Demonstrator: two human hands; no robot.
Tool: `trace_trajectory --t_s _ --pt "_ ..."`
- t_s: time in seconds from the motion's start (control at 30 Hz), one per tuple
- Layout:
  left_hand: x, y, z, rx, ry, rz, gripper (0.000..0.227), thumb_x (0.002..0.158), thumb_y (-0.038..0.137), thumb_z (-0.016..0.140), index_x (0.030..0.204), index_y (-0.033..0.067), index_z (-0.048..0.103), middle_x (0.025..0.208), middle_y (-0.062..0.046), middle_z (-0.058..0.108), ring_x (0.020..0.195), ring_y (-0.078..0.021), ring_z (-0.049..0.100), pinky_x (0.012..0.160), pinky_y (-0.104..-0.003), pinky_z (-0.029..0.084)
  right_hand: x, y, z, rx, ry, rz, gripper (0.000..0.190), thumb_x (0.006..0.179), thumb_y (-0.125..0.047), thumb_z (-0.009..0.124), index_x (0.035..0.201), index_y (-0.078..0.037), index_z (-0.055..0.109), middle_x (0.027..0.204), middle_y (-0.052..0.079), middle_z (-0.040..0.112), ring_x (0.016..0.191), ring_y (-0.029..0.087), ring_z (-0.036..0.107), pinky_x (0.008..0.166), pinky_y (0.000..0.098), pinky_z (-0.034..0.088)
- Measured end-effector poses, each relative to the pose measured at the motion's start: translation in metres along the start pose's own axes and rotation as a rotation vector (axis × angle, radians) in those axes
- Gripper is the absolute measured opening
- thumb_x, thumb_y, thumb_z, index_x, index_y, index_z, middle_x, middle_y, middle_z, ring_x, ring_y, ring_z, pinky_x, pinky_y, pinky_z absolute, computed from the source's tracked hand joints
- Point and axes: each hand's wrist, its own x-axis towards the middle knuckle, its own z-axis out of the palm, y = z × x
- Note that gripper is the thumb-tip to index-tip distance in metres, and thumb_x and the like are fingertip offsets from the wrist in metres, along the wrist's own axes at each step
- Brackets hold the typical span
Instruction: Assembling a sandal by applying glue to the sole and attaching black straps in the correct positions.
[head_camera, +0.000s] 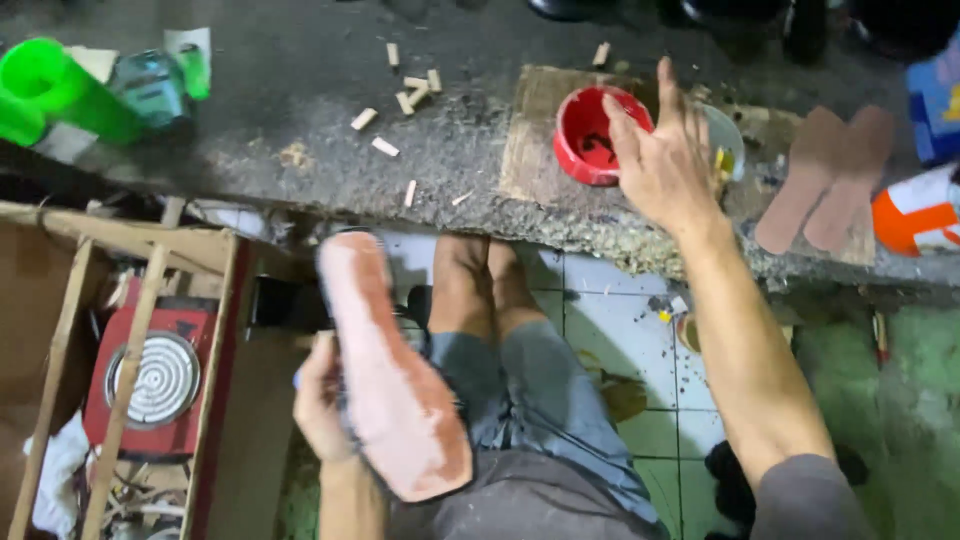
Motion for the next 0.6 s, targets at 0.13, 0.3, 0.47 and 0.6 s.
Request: trace_trajectory --t_s 0.13,0.3,0.47,0.6 --pt "-0.009 -0.014 0.010 0.055 0.103 0.074 0.033 0.096 0.022 0.058 0.064 0.0175 0.053 0.058 0.005 0.055 0.058 -0.0090 0.056 0.063 -0.024 0.043 0.012 0.035 0.019 0.004 0.137 -0.151 0.059 0.111 -0.041 0.021 0.115 -0.025 0.078 0.162 0.018 0.036 0.135 0.046 0.037 0.107 0.0589 0.024" --pt "-0.028 -0.015 0.011 -0.002 -0.153 0.000 0.017 0.095 0.023 0.053 0.095 0.0078 0.060 0.074 -0.002 0.059 0.066 -0.0126 0.056 0.062 -0.026 0.042 -0.048 0.025 0.037 0.254 0.354 -0.334 0.051 0.119 -0.023 0.025 0.113 0.001 0.070 0.104 0.013 0.065 0.089 0.030 0.056 0.091 0.0470 0.045" --pt "-0.030 -0.025 0.017 0.141 -0.380 0.005 0.031 0.088 0.021 0.057 0.065 0.0150 0.037 0.062 0.004 0.036 0.052 -0.0074 0.031 0.055 -0.025 0.027 -0.142 -0.074 0.033 0.607 0.258 -0.550 0.057 0.107 -0.033 0.030 0.079 -0.007 0.073 0.122 0.018 0.062 0.117 0.031 0.059 0.108 0.0486 0.040" --pt "-0.035 -0.037 -0.002 0.456 -0.446 0.135 0.024 0.085 0.024 0.053 0.087 0.0015 0.045 0.079 -0.009 0.053 0.060 -0.0105 0.040 0.065 -0.030 0.032 -0.163 -0.093 0.067 0.504 0.298 -0.746 0.047 0.111 -0.043 0.032 0.140 -0.014 0.054 0.156 0.031 0.029 0.146 0.046 0.038 0.123 0.0575 0.038"
